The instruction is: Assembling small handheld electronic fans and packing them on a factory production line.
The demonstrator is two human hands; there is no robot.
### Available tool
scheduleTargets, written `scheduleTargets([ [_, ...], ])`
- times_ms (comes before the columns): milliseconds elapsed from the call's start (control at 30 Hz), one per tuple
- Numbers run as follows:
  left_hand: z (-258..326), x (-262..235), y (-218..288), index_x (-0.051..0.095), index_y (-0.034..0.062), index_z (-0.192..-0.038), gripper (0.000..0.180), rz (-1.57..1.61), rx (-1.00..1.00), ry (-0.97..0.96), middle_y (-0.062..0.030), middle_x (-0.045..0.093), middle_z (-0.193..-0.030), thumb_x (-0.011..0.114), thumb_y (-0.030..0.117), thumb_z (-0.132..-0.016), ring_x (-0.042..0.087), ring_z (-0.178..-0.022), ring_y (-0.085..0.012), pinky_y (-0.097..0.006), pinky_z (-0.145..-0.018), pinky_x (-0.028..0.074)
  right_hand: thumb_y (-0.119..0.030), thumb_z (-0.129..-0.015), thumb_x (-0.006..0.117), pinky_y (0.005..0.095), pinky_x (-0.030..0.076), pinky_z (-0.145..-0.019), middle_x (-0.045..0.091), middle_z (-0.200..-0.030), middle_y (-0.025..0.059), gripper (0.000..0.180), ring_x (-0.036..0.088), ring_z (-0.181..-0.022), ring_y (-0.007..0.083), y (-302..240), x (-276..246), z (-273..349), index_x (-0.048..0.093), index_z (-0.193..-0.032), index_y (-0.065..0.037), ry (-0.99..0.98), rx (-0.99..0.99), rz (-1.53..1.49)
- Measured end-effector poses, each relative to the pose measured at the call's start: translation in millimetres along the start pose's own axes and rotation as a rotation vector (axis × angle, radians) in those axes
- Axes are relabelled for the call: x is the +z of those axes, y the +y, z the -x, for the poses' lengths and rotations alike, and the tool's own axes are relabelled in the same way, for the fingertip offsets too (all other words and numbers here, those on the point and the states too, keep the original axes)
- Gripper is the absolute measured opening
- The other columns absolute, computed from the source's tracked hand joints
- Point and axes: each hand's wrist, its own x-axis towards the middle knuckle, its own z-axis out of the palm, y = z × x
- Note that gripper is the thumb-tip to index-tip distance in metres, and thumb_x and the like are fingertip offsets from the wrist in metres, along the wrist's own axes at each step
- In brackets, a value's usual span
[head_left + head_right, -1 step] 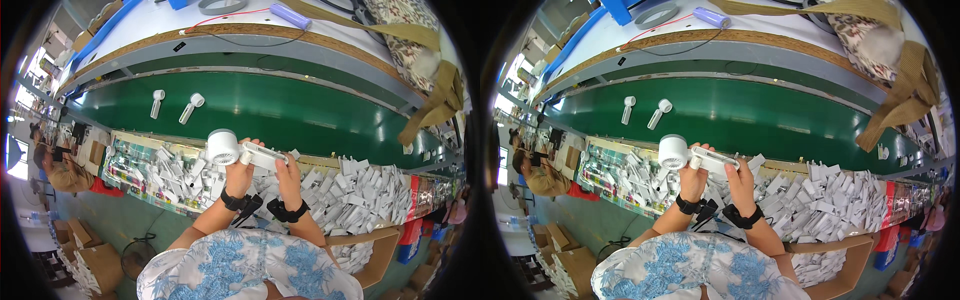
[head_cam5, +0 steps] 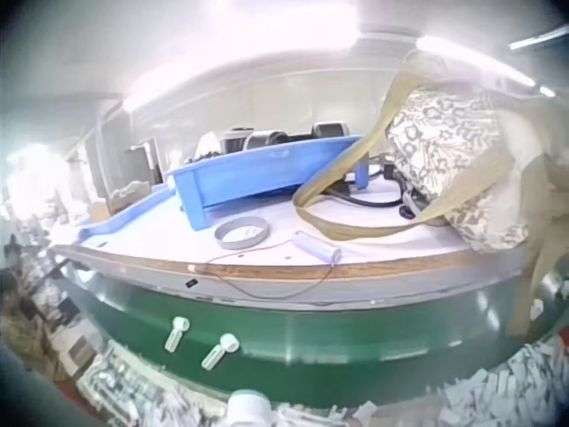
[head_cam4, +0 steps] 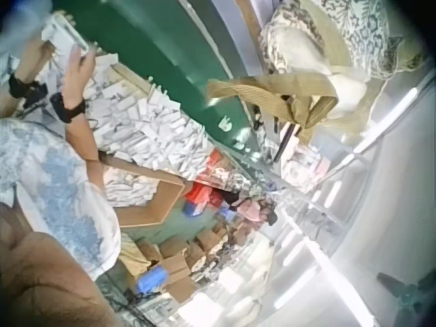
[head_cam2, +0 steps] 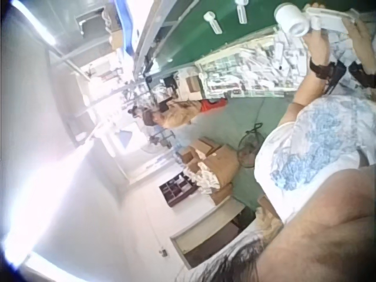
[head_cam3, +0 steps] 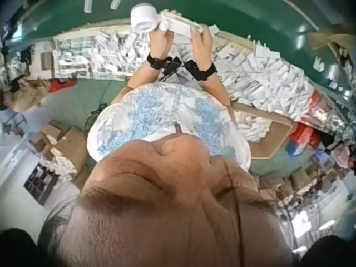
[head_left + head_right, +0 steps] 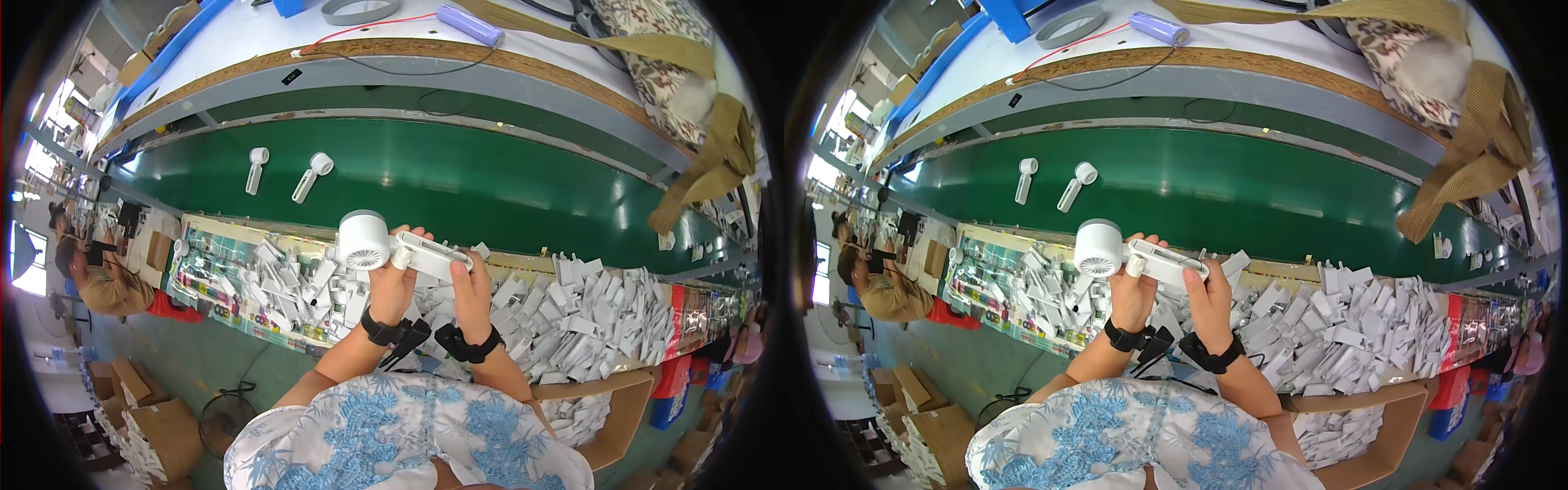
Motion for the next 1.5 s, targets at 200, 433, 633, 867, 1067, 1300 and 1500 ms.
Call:
scheduleTargets([
  [200, 11.0, 5.6, -7.8, 0.045, 0.0006, -0.116, 0.036, -0.081, -0.12, 0.027, -0.0128, 0.054, -0.112, 0.057, 0.012, -0.084, 0.055, -0.103, -0.0258, -0.039, -0.091, 0.045, -0.027, -0.081, 0.061, 0.0281, 0.034, -0.046, 0.044, -0.057, 0.0062, 0.033, 0.041, -0.052, 0.0112, 13.7, -31.3, -2.3, 0.049, -0.066, 0.0, -0.002, -0.182, 0.297],
  [433, -2.6, -45.5, -37.0, 0.049, -0.0014, -0.11, 0.026, 0.31, -0.481, 0.212, -0.0139, 0.056, -0.111, 0.047, 0.015, -0.09, 0.055, -0.102, -0.0234, -0.037, -0.089, 0.046, -0.027, -0.077, 0.066, 0.0246, 0.035, -0.049, 0.047, -0.063, 0.0035, 0.03, 0.041, -0.057, 0.0098, -6.3, -25.3, 4.3, 0.05, -0.078, -0.001, -0.198, -0.019, 0.32],
  [633, -4.6, -46.7, -41.1, 0.048, -0.0012, -0.108, 0.026, 0.3, -0.507, 0.216, -0.014, 0.056, -0.11, 0.047, 0.018, -0.091, 0.055, -0.103, -0.0232, -0.037, -0.089, 0.046, -0.023, -0.072, 0.071, 0.0228, 0.035, -0.049, 0.049, -0.065, 0.0027, 0.032, 0.042, -0.056, 0.0083, -5.2, -27.3, 2.4, 0.051, -0.084, -0.001, -0.235, -0.042, 0.519],
  [867, -39.4, -86.1, -32.2, 0.053, 0.0006, -0.101, 0.021, -0.276, -0.504, 0.163, -0.0104, 0.06, -0.095, 0.049, 0.012, -0.084, 0.06, -0.087, -0.0197, -0.032, -0.077, 0.05, -0.028, -0.078, 0.063, 0.0313, 0.042, -0.054, 0.056, -0.075, 0.0107, 0.03, 0.052, -0.059, 0.0233, 24.8, -40.3, 12.5, 0.055, -0.09, -0.002, -0.426, 0.113, 0.642],
  [1067, -141.3, -150.8, -37.1, 0.054, -0.0028, -0.095, 0.037, -1.175, -0.465, 0.011, -0.0156, 0.061, -0.086, 0.065, 0.016, -0.066, 0.061, -0.08, -0.0245, -0.034, -0.071, 0.047, -0.022, -0.079, 0.062, 0.0288, 0.044, -0.056, 0.059, -0.073, 0.0099, 0.023, 0.055, -0.059, 0.0177, 53.8, -73.8, 35.9, 0.058, -0.089, -0.001, -0.444, 0.349, 0.568],
  [1300, -225.7, -193.8, -76.7, 0.043, 0.0029, -0.097, 0.028, -1.896, -0.176, 0.237, -0.0192, 0.062, -0.081, 0.057, 0.014, -0.075, 0.062, -0.079, -0.0348, -0.046, -0.07, 0.048, -0.022, -0.079, 0.063, 0.0291, 0.046, -0.058, 0.061, -0.074, 0.0112, 0.024, 0.058, -0.062, 0.0197, 69.0, -82.3, 29.5, 0.058, -0.09, -0.001, -0.557, 0.41, 0.658],
  [1500, -247.0, -234.5, -90.4, 0.041, 0.0045, -0.109, 0.038, -1.875, -0.083, 0.23, -0.0197, 0.062, -0.083, 0.056, 0.015, -0.076, 0.06, -0.081, -0.0368, -0.047, -0.072, 0.047, -0.024, -0.081, 0.061, 0.0301, 0.046, -0.061, 0.06, -0.077, 0.0112, 0.025, 0.059, -0.067, 0.0214, 62.8, -83.5, 38.8, 0.059, -0.092, -0.002, -0.554, 0.401, 0.753],
])
